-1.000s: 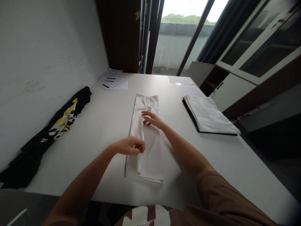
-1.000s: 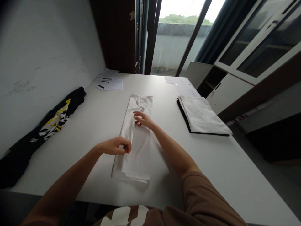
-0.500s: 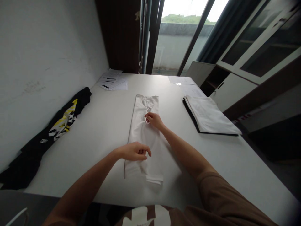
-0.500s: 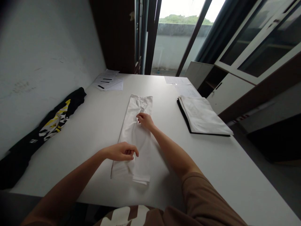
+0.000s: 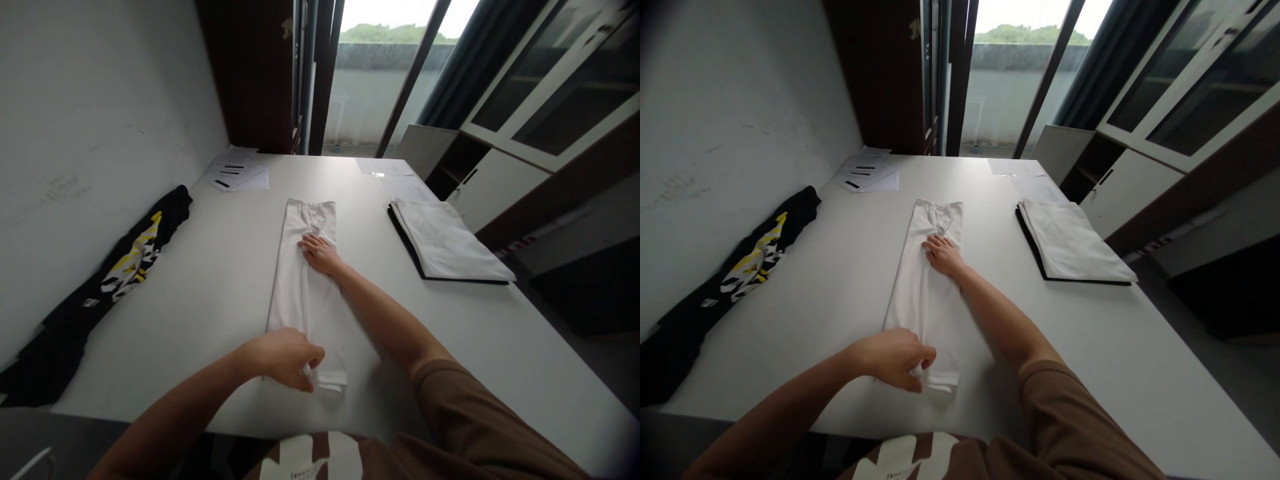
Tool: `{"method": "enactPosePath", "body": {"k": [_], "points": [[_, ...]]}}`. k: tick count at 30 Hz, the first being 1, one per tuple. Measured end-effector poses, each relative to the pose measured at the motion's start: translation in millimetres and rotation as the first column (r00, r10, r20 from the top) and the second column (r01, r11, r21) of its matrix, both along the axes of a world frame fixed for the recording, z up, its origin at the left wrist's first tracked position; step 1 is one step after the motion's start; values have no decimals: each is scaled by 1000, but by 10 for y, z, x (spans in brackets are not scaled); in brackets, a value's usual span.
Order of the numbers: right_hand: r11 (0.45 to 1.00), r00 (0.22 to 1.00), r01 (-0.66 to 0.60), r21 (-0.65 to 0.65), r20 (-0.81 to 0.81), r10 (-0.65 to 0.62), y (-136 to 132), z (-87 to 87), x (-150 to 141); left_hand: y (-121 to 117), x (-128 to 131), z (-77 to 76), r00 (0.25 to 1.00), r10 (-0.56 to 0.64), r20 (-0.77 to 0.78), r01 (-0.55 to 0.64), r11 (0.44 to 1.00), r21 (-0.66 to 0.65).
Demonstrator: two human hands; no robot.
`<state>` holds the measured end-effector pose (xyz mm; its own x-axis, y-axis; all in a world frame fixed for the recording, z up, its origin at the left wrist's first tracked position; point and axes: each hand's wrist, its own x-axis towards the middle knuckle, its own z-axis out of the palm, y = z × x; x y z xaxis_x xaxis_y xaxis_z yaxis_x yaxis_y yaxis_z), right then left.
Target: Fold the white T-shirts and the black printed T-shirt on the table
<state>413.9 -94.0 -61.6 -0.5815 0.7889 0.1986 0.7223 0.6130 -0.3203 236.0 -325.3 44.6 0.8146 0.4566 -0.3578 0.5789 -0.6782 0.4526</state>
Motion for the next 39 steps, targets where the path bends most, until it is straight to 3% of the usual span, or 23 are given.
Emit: {"method": "enactPosePath", "body": {"k": [7,12,18,27,31,34,39], "points": [[999,999,32,32,8,-32,265,6,76,41,72,1,994,106,26,-109,981,159],[998,998,54,30,16,-54,558,5,230,158,-59,9,972,235,-9,-223,936,272],[997,998,57,43,7,-58,782,-42,326,325,-292,21,956,284,-68,-266,942,204],[993,996,90,82,-27,-88,690,-10,349,334,-394,79,986,155,-67,-154,988,20],[989,993,108,97,-47,-104,623,8,369,346,-448,63,991,106,-83,-107,994,-2],[991,995,96,97,-42,-92,580,29,362,360,-395,66,994,101,-38,-99,994,50],[992,995,103,76,-29,-101,527,78,336,298,-103,33,975,212,71,-224,936,273]]}}
